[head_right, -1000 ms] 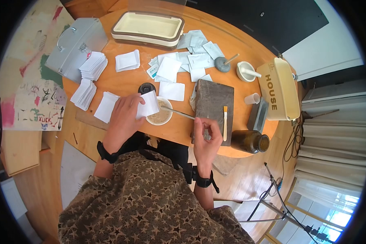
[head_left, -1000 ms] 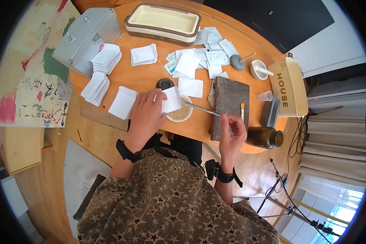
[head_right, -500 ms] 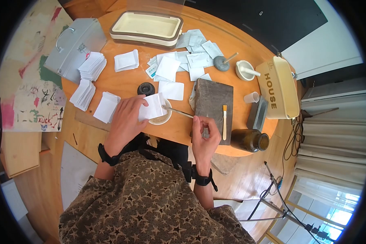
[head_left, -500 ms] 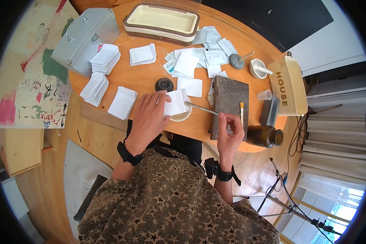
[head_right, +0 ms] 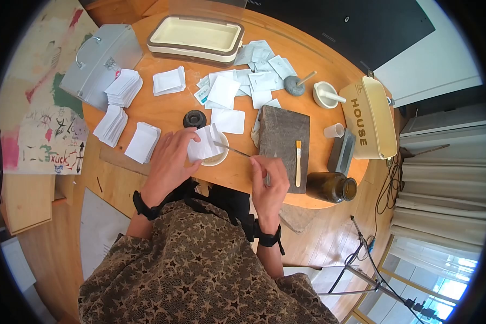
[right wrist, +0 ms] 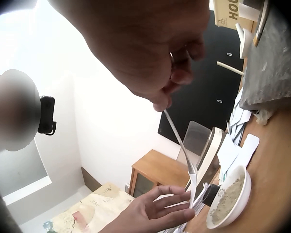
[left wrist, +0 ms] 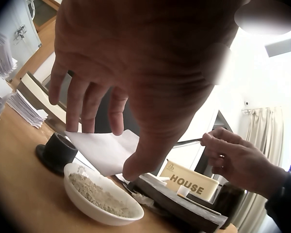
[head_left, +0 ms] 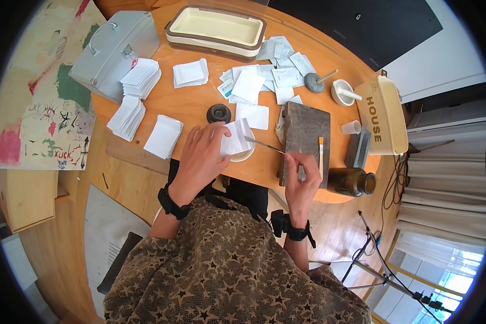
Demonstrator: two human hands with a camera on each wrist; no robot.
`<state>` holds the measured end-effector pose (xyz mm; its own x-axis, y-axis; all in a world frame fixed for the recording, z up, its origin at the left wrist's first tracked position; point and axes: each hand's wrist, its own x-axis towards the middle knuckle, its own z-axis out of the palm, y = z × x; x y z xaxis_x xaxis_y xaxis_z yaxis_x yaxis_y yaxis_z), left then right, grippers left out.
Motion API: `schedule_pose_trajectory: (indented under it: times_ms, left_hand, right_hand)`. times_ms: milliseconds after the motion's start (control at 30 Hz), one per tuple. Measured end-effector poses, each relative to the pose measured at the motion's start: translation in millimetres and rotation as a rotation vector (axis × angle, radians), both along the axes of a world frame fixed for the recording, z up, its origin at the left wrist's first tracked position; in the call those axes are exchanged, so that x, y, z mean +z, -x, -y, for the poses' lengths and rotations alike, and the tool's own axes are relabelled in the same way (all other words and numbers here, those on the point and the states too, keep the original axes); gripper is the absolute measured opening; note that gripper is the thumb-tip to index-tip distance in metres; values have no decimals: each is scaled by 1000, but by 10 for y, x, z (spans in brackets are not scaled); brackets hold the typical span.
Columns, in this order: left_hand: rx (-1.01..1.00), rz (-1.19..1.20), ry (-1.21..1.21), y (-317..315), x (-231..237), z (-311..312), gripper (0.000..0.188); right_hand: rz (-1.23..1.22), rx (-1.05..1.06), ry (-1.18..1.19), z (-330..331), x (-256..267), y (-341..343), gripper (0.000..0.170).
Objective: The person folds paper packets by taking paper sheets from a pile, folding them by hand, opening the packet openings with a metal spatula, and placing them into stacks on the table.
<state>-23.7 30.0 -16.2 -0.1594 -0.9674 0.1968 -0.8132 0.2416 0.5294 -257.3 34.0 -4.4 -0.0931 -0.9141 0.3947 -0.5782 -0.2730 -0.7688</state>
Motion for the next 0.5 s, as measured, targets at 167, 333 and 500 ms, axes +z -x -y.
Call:
schedule_pose_trajectory:
  times_ms: [167,333,500]
  left_hand:
    - [1,-10,-9,-19,-84,5,52]
    - [5,-13,-6,-7,-49,-3,53]
    - [17,1,71,42,32,28,53]
  right_hand:
    - [-181,43,89,19,-45,6,6]
    - [-37,-38,30,13,-30,9,6]
    - [-99,-26,79,14,-18,-12,5]
